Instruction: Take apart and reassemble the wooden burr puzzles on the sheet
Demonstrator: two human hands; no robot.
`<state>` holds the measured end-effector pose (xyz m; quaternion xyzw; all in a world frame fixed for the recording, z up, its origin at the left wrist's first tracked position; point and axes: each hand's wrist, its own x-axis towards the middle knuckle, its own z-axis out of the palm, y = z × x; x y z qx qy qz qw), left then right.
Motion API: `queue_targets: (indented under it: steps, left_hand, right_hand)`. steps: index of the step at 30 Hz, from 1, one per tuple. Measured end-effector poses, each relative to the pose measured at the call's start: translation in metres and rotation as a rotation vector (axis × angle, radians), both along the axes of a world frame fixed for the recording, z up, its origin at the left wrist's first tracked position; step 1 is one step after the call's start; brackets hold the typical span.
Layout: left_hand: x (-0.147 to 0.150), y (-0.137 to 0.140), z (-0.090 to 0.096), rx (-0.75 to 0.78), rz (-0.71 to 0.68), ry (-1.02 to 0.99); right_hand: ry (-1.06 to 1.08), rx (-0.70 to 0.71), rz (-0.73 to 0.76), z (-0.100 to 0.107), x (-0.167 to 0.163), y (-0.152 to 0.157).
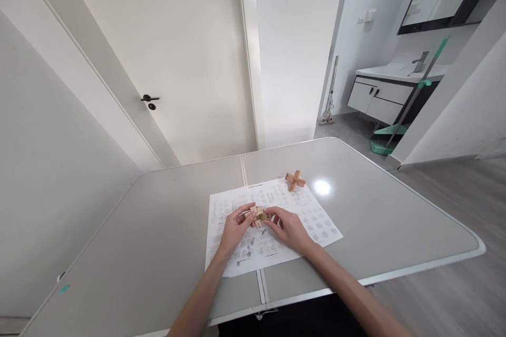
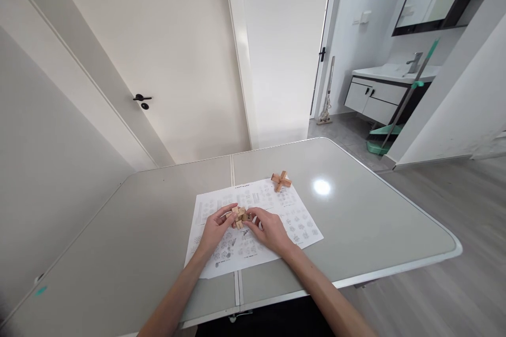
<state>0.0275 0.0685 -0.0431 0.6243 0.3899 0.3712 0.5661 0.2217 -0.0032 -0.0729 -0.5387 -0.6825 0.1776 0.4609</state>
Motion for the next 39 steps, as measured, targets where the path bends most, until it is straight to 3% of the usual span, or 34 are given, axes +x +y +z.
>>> queue_targets:
  steps: [12, 23, 29, 39]
  left_hand:
    - [0.001, -0.004, -0.002, 0.040, 0.017, 0.036]
    - [0.002, -0.012, -0.004, 0.182, -0.163, 0.019]
    - [0.002, -0.014, -0.003, 0.300, -0.101, 0.161]
    - [0.002, -0.015, 0.004, 0.396, -0.104, 0.235]
  right_hand:
    - [-0.139, 0.073, 0.021, -0.004, -0.001, -0.002]
    - [0.066, -0.026, -0.081, -0.002, -0.001, 0.000]
    - [0.060, -0.009, -0.079, -0.003, -0.001, 0.001]
    - [-0.002, 0.039, -0.076, -0.003, -0.001, -0.001]
